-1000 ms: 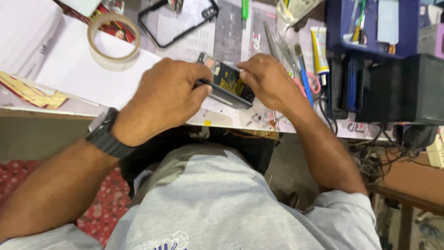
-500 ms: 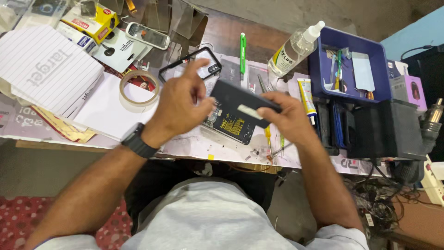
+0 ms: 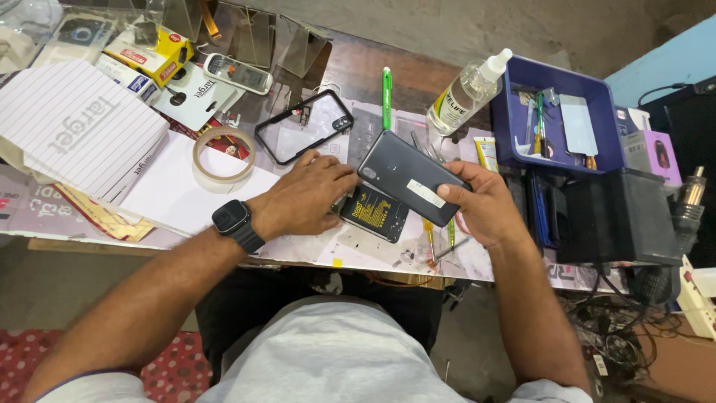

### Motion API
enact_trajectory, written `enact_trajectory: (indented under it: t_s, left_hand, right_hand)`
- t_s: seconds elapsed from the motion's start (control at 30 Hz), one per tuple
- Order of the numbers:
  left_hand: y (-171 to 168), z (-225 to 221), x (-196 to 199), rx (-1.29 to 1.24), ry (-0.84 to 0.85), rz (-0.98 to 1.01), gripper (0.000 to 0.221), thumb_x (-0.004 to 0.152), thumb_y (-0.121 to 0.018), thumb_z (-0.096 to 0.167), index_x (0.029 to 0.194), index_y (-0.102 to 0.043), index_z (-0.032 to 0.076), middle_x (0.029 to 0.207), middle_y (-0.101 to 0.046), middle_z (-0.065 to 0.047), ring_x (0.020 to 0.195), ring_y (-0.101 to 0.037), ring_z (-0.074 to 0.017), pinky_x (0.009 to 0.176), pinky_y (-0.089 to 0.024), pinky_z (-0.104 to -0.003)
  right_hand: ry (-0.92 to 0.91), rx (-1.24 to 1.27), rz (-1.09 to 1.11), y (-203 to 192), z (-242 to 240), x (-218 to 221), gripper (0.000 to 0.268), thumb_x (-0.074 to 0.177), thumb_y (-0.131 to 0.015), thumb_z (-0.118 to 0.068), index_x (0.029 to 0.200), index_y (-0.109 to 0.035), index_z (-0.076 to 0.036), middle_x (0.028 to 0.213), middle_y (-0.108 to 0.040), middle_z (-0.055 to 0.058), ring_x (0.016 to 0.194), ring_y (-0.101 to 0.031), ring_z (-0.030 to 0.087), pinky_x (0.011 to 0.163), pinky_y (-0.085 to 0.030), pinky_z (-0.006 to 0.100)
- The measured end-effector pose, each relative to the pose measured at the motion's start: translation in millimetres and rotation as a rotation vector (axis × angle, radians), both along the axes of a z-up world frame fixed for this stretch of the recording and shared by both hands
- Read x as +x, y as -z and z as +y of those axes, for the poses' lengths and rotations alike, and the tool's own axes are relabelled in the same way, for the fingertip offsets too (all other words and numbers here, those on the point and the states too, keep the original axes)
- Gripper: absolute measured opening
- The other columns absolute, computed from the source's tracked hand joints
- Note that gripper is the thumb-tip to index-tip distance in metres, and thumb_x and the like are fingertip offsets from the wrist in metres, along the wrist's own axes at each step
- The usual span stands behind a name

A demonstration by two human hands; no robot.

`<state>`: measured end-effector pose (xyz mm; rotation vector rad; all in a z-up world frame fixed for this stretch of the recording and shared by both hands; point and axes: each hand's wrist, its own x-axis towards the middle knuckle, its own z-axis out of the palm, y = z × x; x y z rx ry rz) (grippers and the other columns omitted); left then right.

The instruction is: The person applies liquid to a phone's internal parts, cleans it with a brush, and uses tweezers to manipulate small internal components before fitting a cover onto the device.

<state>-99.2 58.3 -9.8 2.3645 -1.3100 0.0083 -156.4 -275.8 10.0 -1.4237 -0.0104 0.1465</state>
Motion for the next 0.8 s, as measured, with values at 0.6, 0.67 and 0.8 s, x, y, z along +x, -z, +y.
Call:
enact_trajectory:
  t_s: [0.6,0.67,0.8]
  left_hand:
    - [-18,4,-15,-0.432,-0.122,-0.161,0.089,0.074,-0.082,0.021,0.148,-0.039,-0.003,0.148,-0.046,-0.025,0.136,-0.046,-0.0404,0.11,-0.036,-0.053]
    - [-26,13,-13,-0.466,-0.041,-0.183,0.086,0.076,-0.081,0.014,0.15,-0.04,0.001,0.153,-0.045,-0.024,0.14,-0.046,-0.0408,0.113,-0.039,-0.052]
    - [-40,16,-1,-0.448,0.166,-0.127,0.074,0.07,-0.084,0.013,0.136,-0.051,0.003,0.151,-0.045,-0.023,0.136,-0.046,-0.0444,0.113,-0.038,-0.055]
  right_hand:
    - [-0.083,0.15,0.097,-18,19,4,0.047,0.084,-0.078,-0.002,0.128,-0.062,0.005,0.118,-0.07,0.015,0.105,-0.069,0.023,0.095,-0.057,0.037]
    - [-0.11,0.168,0.155,-11,25,6,0.049,0.082,-0.078,-0.004,0.128,-0.062,0.005,0.118,-0.07,0.015,0.105,-0.07,0.023,0.096,-0.058,0.038]
    - [-0.157,0.212,0.265,5,38,17,0.049,0.084,-0.077,-0.004,0.129,-0.06,0.006,0.119,-0.07,0.017,0.102,-0.07,0.023,0.097,-0.058,0.036]
